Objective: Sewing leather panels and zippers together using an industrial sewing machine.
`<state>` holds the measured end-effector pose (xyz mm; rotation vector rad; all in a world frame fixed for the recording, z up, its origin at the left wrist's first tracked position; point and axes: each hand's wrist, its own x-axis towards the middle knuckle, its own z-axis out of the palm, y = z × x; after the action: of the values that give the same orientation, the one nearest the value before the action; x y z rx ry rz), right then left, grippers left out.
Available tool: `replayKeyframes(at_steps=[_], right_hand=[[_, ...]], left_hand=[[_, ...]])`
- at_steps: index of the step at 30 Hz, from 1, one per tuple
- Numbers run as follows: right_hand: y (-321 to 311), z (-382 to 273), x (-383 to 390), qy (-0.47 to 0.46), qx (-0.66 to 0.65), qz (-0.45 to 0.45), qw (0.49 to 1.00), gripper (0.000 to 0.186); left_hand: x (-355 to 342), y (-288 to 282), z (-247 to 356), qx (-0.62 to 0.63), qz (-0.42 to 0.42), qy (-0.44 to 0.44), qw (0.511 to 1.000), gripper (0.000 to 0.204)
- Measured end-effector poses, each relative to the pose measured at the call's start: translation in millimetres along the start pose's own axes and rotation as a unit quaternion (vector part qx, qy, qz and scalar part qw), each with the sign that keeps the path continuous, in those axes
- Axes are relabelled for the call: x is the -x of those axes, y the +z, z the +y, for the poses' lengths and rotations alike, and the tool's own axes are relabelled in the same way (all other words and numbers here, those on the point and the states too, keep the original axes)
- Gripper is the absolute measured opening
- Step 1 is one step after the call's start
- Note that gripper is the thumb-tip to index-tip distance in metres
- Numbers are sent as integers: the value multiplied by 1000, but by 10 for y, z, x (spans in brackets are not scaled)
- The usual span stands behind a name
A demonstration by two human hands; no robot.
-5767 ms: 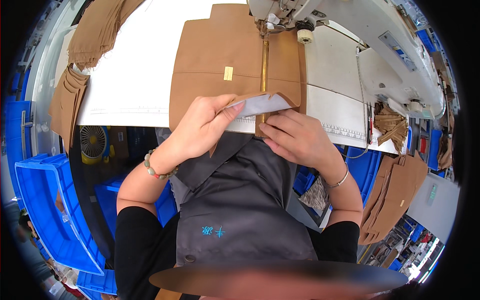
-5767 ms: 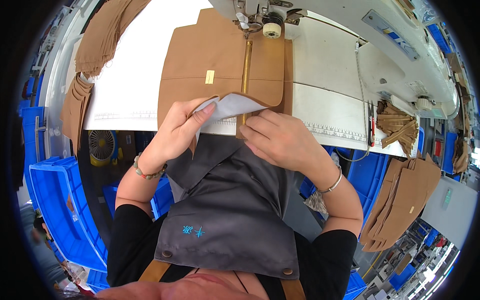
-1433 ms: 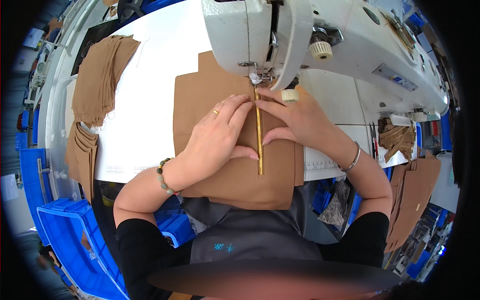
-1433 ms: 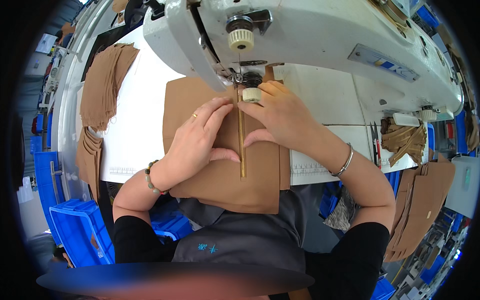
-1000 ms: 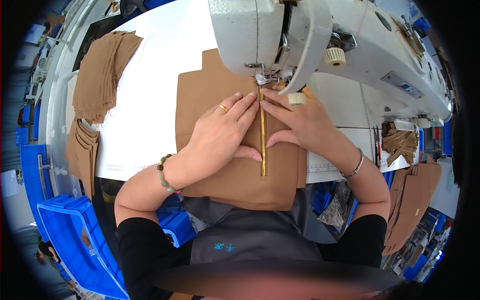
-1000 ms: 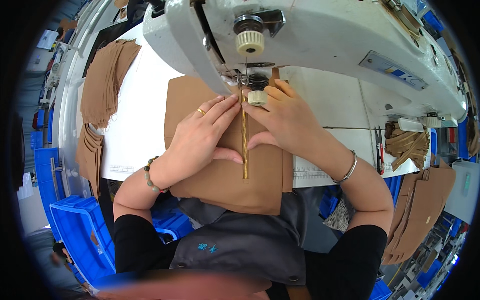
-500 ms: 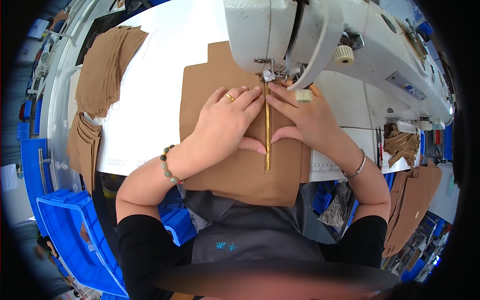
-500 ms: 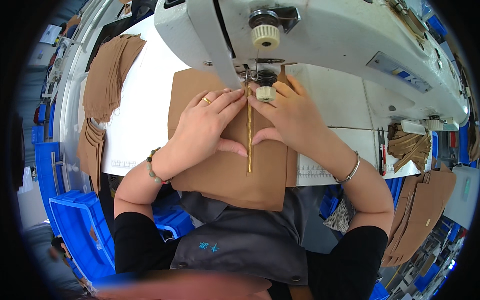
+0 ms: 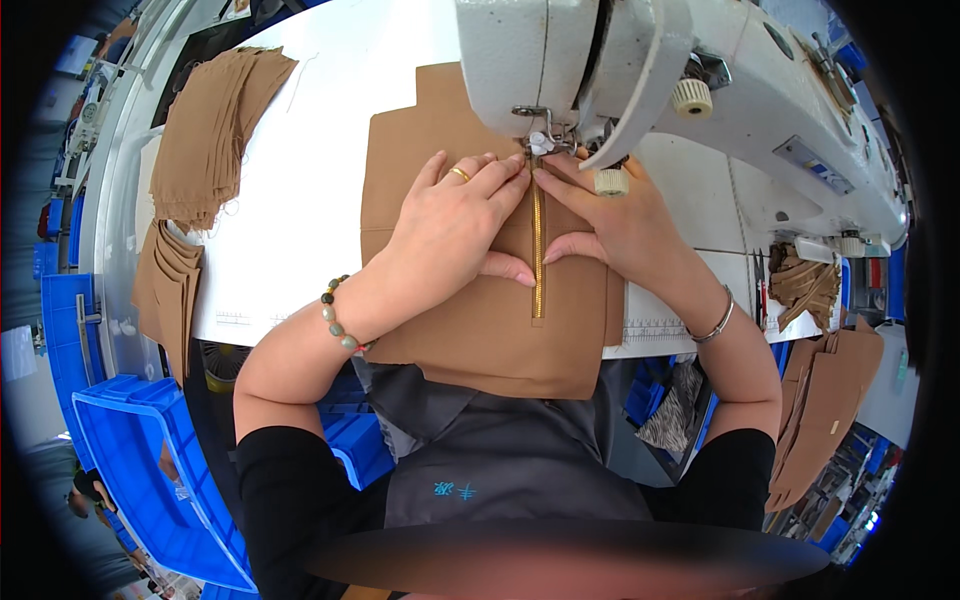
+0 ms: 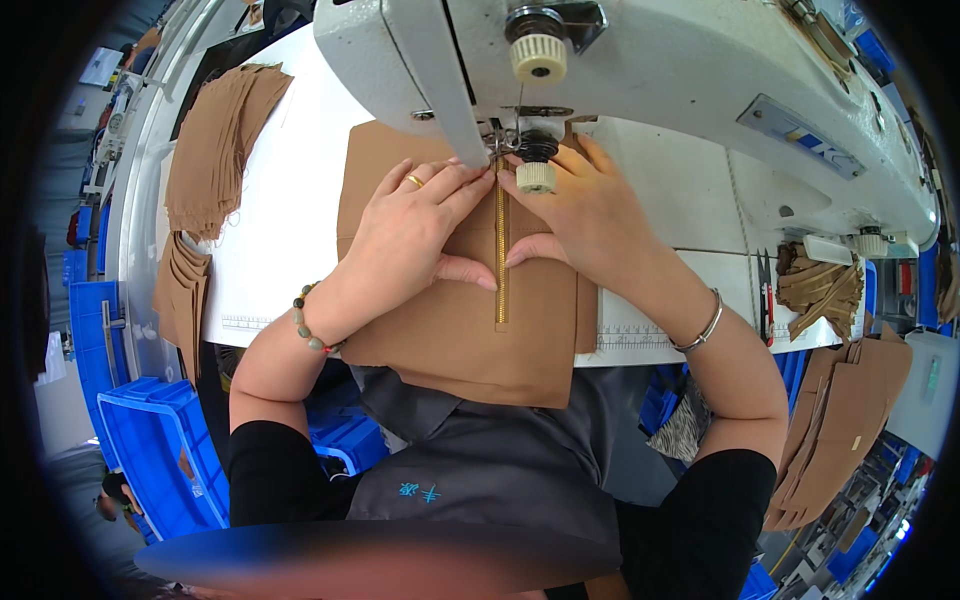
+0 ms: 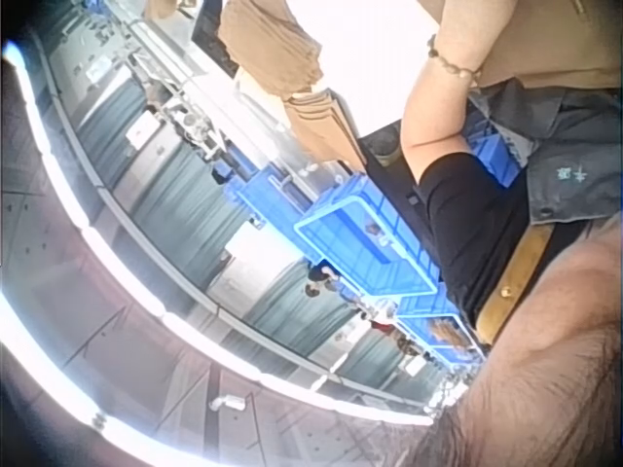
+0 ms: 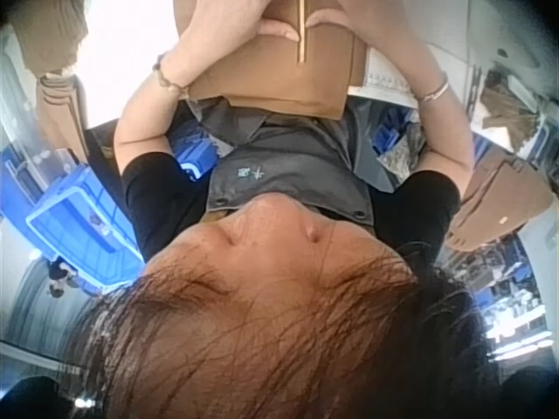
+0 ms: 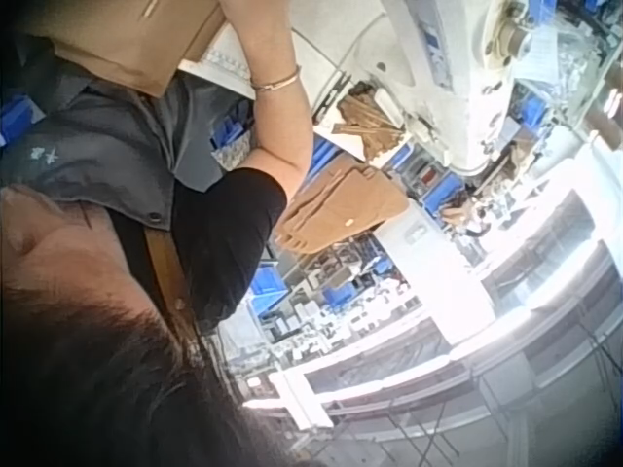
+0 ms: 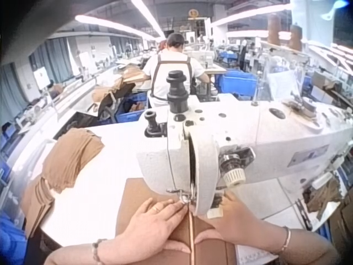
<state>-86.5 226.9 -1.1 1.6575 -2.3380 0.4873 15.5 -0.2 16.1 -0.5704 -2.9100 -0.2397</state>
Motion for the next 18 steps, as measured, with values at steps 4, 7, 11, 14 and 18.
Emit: replayKeyframes(at_steps=[4, 7, 11, 14, 18], right_hand=[[6, 9, -13, 19, -30, 9, 999, 79], [14, 9, -12, 10, -17, 16, 1000, 77], [22, 27, -17, 7, -18, 30, 999, 75], [18, 19, -24, 10, -20, 35, 999, 75], [4, -34, -3, 9, 23, 55, 998, 71]], left_hand=[[-7, -1, -6, 7, 9, 0, 1000, 98], [-15, -5, -11, 15, 19, 5, 1000, 97], [-29, -2, -22, 18, 15, 0, 1000, 96], [-30, 2, -24, 16, 17, 2, 1000, 97], [-32, -1, -17, 13, 4, 2, 1000, 97]])
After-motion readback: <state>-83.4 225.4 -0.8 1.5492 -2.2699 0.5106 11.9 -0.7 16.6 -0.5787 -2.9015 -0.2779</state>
